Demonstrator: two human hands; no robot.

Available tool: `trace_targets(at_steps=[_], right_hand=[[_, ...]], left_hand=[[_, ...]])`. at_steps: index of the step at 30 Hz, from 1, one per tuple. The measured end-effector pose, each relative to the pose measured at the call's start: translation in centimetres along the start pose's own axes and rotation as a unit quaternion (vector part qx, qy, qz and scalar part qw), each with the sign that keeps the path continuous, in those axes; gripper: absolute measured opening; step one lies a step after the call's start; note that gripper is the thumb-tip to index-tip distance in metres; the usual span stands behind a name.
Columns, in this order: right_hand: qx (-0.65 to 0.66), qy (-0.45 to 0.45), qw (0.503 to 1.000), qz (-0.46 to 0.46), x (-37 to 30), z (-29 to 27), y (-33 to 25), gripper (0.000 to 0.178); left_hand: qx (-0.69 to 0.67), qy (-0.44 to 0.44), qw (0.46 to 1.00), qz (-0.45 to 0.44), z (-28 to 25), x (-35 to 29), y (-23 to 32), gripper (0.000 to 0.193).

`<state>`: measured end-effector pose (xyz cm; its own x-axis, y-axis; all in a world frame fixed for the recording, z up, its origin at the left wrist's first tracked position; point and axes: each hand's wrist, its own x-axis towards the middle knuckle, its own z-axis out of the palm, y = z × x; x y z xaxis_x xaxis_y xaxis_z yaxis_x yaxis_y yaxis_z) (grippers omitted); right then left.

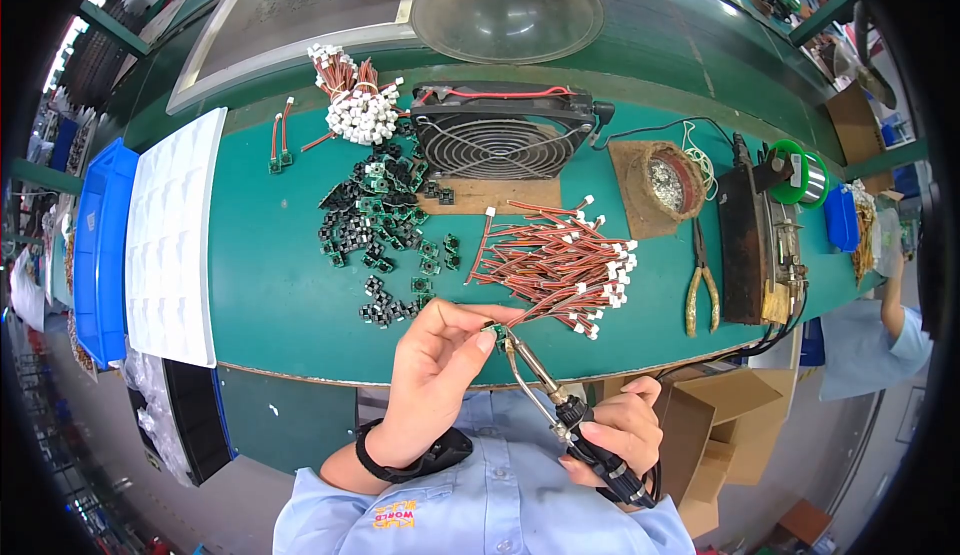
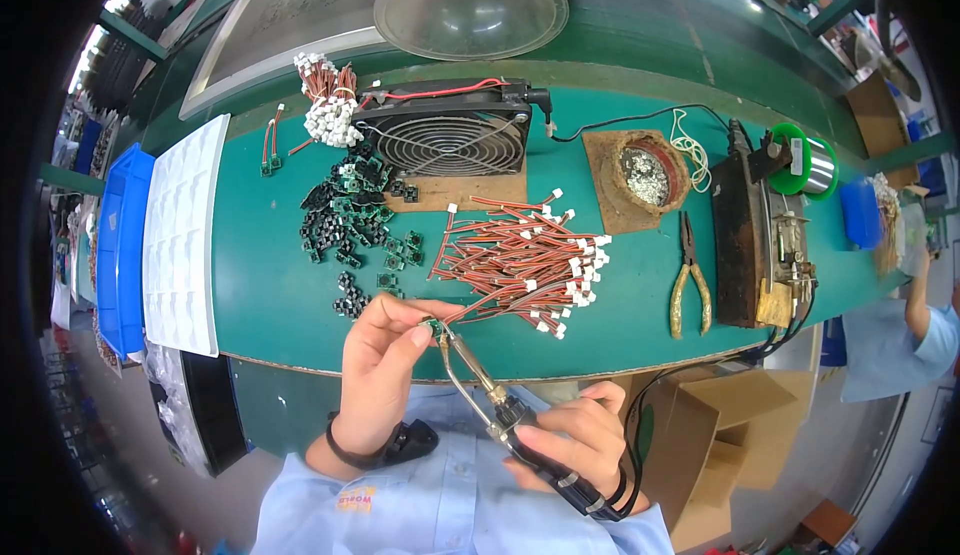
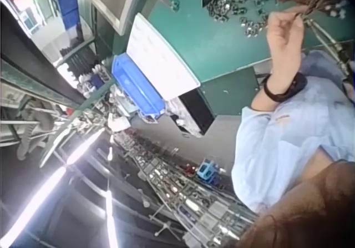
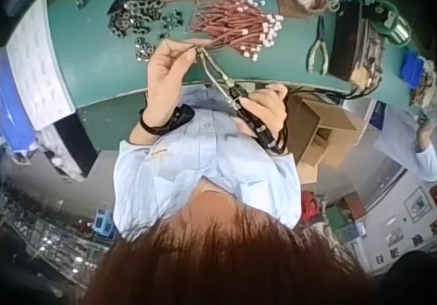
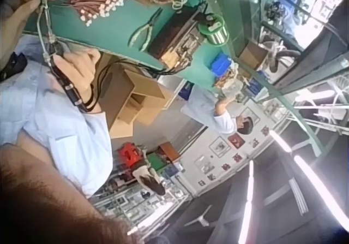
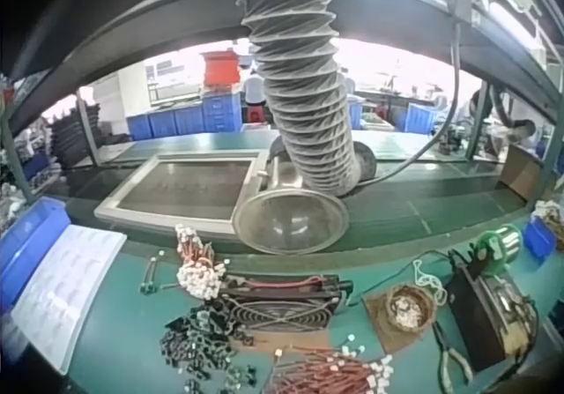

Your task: Assembling and connecting wires to small electronic components at a production station.

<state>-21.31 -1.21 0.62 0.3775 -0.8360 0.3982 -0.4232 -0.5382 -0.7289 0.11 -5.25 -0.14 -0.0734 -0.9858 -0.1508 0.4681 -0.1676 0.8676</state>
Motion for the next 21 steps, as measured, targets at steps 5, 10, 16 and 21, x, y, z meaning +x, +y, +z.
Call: trace_targets(at_steps=[5, 10, 16, 21], right_hand=[[0.002, 0.005, 1.000, -0.004, -0.04, 0.10, 0.14, 0.046], [0.001, 0.014, 1.000, -0.007, -0.08, 0.28, 0.21, 0.047], [0.003, 0.011, 1.000, -0.007, -0.13, 0.29, 0.21, 0.048], [0.005, 0.007, 1.000, -0.007, -0.25, 0.22, 0.20, 0.049]], left_hand=[[0.002, -0.003, 1.000, 0.005, -0.01, 0.00, -0.07, 0.009], [0.019, 0.023, 1.000, 0.006, 0.51, -0.11, 0.15, 0.006], [0.027, 0.010, 0.999, 0.014, 0.18, -0.15, 0.11, 0.007], [0.041, 0.026, 0.999, 0.023, 0.48, -0.17, 0.14, 0.007]])
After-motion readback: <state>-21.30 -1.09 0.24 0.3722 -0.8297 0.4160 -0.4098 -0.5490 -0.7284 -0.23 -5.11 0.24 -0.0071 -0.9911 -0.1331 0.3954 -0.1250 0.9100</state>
